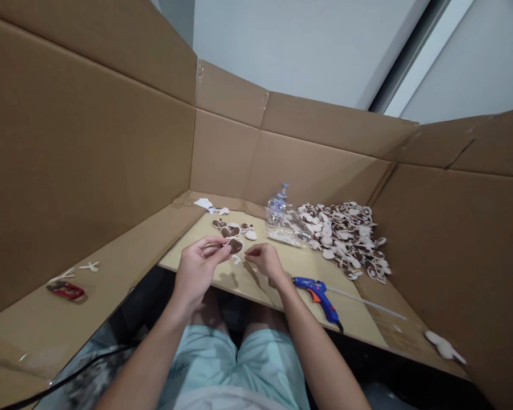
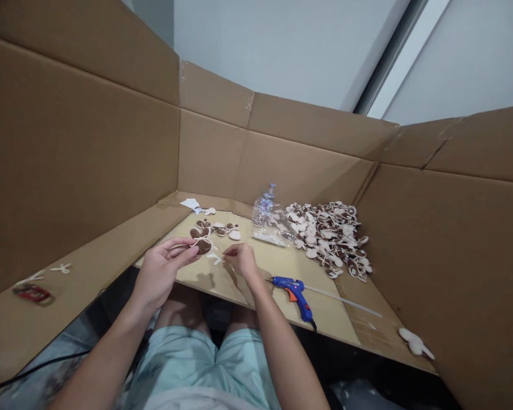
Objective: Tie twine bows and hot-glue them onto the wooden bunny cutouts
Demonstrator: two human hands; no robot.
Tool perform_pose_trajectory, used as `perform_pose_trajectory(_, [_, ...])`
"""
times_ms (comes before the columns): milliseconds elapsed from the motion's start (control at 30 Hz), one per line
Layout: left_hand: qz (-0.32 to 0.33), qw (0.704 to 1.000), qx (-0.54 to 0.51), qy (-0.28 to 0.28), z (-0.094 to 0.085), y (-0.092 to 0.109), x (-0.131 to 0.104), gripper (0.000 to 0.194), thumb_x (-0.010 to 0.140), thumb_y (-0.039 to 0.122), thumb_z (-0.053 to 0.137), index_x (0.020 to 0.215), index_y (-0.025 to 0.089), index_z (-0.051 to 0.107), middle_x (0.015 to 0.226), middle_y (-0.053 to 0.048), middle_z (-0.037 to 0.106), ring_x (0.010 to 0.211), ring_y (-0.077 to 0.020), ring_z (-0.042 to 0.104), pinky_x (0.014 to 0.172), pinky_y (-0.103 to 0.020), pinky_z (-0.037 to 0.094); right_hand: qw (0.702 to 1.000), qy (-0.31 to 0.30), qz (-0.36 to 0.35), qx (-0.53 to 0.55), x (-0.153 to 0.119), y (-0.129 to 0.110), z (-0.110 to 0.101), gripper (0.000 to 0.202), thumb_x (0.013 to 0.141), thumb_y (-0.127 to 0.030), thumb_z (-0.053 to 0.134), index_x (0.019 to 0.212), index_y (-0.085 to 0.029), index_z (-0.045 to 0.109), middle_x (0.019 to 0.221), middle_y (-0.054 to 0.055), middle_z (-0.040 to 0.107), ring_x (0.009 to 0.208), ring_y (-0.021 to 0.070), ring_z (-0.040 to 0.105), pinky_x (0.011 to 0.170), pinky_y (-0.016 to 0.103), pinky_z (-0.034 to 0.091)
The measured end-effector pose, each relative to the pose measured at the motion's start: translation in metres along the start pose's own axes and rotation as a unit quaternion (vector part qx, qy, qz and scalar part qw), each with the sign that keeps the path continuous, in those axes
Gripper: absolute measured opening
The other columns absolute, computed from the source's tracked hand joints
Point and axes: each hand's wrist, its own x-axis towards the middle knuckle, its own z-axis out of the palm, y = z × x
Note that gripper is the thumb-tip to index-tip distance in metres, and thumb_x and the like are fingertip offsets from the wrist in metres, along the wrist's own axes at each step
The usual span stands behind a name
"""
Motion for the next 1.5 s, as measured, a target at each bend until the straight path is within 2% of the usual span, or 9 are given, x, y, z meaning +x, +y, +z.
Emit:
perform_pose_trajectory(100, [-0.006,1.000,-0.007,0.000,0.003,0.005,-0.003,0.023,0.071,0.029,0.078,0.087,0.016,0.069,0.084,-0.004,0.077,0.083,-0.0191,0.072,0.077,-0.027,0.056,0.994,0.060,-0.031,0.081,-0.020,-0.011,-0.011,0.014,0.073,-0.027,0.072,0.073,-0.013,0.070,0.075,0.007,0.074,0.070,0.0192,0.069,0.066,0.029,0.055])
perform_pose_trajectory(267, [0.005,1.000,-0.011,-0.012,0.010,0.017,-0.016,0.017,0.071,0.026,0.078,0.084,0.017,0.070,0.082,-0.003,0.077,0.080,-0.0190,0.073,0.075,-0.026,0.057,0.970,0.147,-0.073,0.178,-0.072,-0.043,-0.023,0.015,0.074,-0.030,0.071,0.080,-0.016,0.070,0.077,0.006,0.075,0.069,0.0181,0.070,0.065,0.030,0.058])
perform_pose_trajectory(367, [0.026,1.000,0.004,-0.008,0.014,0.021,-0.023,0.015,0.071,0.025,0.077,0.082,0.018,0.071,0.082,-0.003,0.077,0.081,-0.0195,0.073,0.076,-0.026,0.057,0.943,0.191,-0.165,0.216,-0.098,-0.063,-0.025,0.003,0.078,-0.021,0.070,0.080,-0.019,0.071,0.079,0.005,0.075,0.075,0.0181,0.071,0.069,0.031,0.059])
perform_pose_trajectory(500, [0.044,0.998,0.040,-0.009,0.017,0.023,-0.030,0.014,0.070,0.025,0.077,0.080,0.018,0.072,0.080,-0.003,0.076,0.078,-0.0201,0.072,0.073,-0.026,0.057,0.921,0.208,-0.302,0.133,-0.113,-0.078,-0.026,0.016,0.082,-0.007,0.065,0.086,-0.021,0.071,0.082,0.004,0.075,0.078,0.0171,0.070,0.074,0.032,0.058])
perform_pose_trajectory(600, [0.056,0.996,0.065,-0.012,0.019,0.024,-0.032,0.012,0.071,0.025,0.077,0.079,0.019,0.073,0.080,-0.003,0.076,0.076,-0.0189,0.072,0.069,-0.024,0.057,0.912,0.217,-0.344,0.054,-0.116,-0.082,-0.027,0.023,0.082,-0.002,0.064,0.092,-0.022,0.070,0.084,0.003,0.074,0.079,0.0162,0.069,0.073,0.030,0.057])
perform_pose_trajectory(800, [0.065,0.994,0.083,-0.020,0.020,0.025,-0.035,0.010,0.072,0.026,0.076,0.079,0.019,0.074,0.080,-0.003,0.075,0.075,-0.0191,0.071,0.069,-0.025,0.057,0.905,0.245,-0.348,-0.019,-0.117,-0.085,-0.029,0.024,0.086,-0.005,0.057,0.094,-0.023,0.072,0.086,0.005,0.072,0.078,0.0149,0.069,0.069,0.026,0.057])
perform_pose_trajectory(1500, [0.046,0.995,0.075,-0.043,0.023,0.022,-0.035,0.008,0.073,0.025,0.075,0.079,0.020,0.073,0.082,-0.003,0.074,0.077,-0.0183,0.071,0.071,-0.024,0.057,0.915,0.289,-0.281,0.025,-0.114,-0.085,-0.025,0.014,0.082,-0.007,0.066,0.083,-0.021,0.065,0.079,0.002,0.068,0.075,0.0143,0.065,0.067,0.026,0.052])
